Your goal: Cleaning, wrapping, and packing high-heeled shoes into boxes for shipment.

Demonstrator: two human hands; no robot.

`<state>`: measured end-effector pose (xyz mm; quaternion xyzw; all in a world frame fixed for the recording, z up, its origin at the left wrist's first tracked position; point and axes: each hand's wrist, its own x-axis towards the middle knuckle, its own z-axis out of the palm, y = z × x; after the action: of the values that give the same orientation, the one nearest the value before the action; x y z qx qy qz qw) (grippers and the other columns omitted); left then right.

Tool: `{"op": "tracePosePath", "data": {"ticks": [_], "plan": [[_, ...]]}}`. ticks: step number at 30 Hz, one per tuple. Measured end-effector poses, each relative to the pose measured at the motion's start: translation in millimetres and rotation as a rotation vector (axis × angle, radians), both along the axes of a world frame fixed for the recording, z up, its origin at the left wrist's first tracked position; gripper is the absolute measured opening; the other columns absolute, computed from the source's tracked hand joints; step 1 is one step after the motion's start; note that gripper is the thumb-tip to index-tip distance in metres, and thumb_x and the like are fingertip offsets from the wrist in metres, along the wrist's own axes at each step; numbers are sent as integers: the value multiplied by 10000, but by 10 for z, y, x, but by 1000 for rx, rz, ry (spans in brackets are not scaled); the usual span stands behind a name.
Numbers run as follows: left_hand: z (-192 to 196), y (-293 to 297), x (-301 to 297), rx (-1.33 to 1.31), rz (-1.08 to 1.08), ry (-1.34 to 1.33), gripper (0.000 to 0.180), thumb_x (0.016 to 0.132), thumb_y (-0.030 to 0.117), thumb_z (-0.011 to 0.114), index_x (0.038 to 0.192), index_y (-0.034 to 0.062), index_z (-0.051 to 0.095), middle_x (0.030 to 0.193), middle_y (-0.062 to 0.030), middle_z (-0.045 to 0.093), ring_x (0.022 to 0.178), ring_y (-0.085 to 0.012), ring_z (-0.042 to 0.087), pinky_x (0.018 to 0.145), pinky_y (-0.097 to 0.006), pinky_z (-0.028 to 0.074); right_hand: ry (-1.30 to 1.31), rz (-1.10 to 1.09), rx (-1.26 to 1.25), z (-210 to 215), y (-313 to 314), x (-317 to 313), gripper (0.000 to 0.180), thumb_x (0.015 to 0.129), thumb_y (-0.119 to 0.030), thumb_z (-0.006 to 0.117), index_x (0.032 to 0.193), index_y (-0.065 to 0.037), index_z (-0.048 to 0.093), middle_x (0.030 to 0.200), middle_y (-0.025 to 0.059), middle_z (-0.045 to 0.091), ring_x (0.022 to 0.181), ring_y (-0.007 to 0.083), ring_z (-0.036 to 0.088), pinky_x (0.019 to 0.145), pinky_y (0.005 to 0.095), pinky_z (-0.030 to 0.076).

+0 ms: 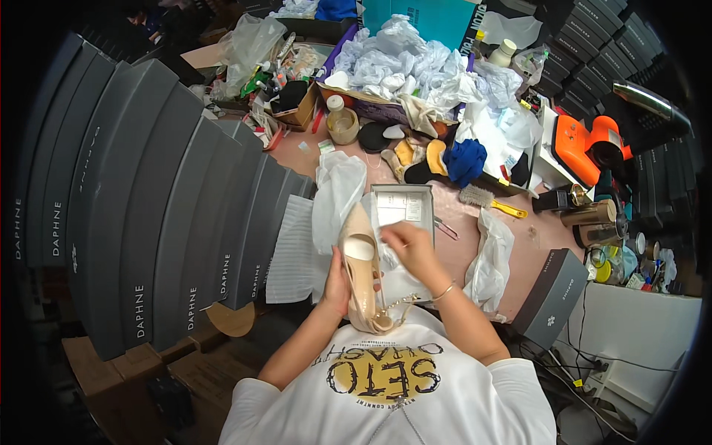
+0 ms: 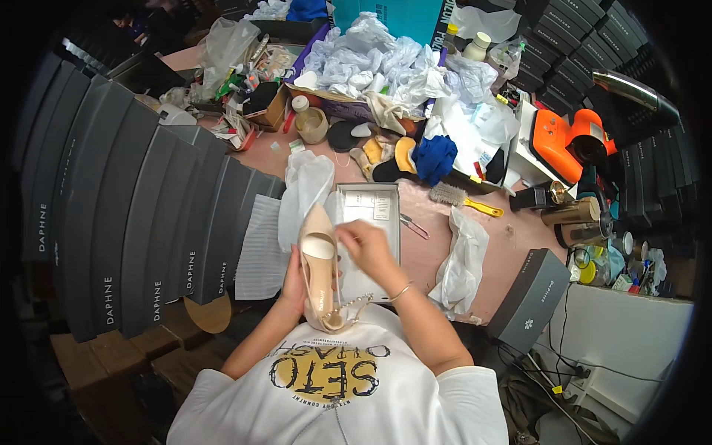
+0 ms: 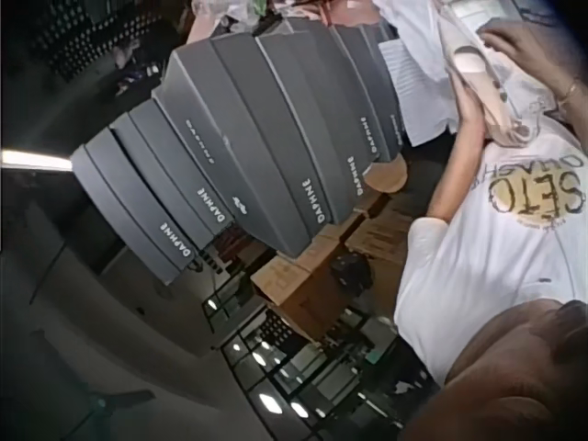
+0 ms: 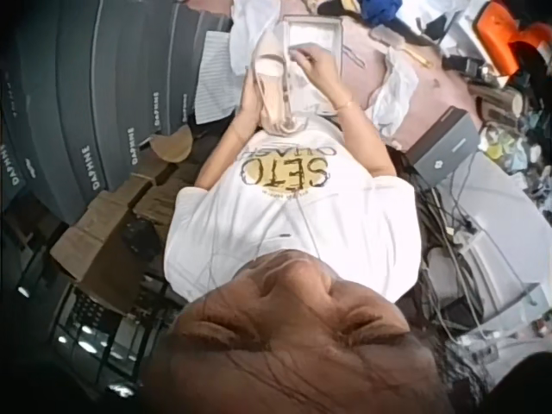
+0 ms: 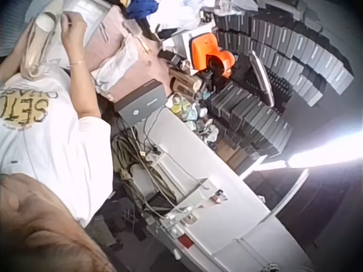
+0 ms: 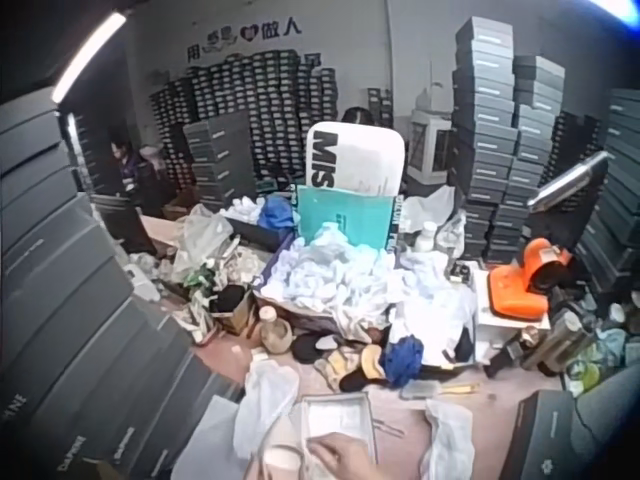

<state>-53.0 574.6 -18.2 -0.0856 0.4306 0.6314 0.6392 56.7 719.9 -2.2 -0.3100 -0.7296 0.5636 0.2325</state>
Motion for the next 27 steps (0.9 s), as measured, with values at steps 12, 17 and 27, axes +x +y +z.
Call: {"op": "tracePosePath", "data": {"ticks": [12,17,27], "plan": [[138,34,-215,402,-65,-235,793,907,679,194,1346,52,400,1244,-240,532,793,-274,638,642,-367,562,-153,34,-100,-676,-30,375,502,768,-172,715,1207,-58,498,1038,155,558,877,301,617,702,341,539],[106,86,-72,191,-22,-65,880,830,794,162,1339,123,418,1153,-90,584,988,-210,597,774,-384,539,-40,246,50,684,-128,42,419,781,-125,714,1164,-38,570,965,87,567,864,197,618,698,276,529],[162,145,229,141,-158,56,894,814,808,145,1210,70,457,992,-84,564,761,-187,592,677,-336,517,7,-118,76,79,-68,8,510,719,-171,749,1165,-27,549,1017,144,597,921,243,597,758,338,499]]}}
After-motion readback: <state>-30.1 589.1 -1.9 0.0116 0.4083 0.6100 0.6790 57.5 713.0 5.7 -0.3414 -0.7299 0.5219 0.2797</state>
